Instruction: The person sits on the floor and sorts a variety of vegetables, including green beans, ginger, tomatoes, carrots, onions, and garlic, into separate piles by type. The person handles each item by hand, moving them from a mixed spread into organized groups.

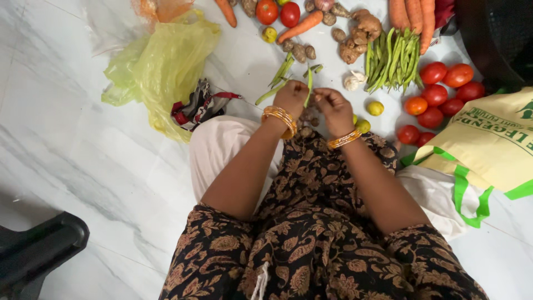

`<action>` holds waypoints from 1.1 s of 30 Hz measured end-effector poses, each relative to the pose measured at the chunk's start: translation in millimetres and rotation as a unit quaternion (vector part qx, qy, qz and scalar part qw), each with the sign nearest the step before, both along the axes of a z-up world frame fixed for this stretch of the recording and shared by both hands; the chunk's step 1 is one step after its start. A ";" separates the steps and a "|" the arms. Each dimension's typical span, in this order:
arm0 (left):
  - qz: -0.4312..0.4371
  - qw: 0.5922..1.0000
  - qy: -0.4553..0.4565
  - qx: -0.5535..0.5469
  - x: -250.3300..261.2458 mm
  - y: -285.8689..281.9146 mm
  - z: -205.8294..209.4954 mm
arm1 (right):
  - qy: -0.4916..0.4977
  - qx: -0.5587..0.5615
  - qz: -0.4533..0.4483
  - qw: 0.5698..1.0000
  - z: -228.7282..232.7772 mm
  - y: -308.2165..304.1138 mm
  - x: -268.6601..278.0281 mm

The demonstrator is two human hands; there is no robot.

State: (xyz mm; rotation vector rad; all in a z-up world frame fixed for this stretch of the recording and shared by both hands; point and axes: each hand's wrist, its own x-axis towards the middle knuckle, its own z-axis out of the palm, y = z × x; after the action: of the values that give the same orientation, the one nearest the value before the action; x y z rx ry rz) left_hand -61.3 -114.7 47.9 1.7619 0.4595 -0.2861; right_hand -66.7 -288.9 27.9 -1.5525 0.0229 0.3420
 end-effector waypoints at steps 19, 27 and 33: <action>0.017 0.926 0.200 0.319 62.3 42.9 4.5 | -0.156 -0.293 -0.301 0.894 -80.5 -207.3 120.8; -0.022 0.904 0.201 0.377 62.2 34.1 -11.4 | -0.151 -0.290 -0.274 0.904 -102.0 -212.3 119.1; -0.052 0.908 0.200 0.365 65.1 38.7 -16.0 | -0.253 -0.305 -0.329 0.857 -82.4 -186.1 100.6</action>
State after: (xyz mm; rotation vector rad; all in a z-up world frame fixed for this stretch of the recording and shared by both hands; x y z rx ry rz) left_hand 3.8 -75.9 31.9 2.4759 0.8470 -0.6161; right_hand 34.0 -475.0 -54.5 -2.1017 0.2662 -0.6909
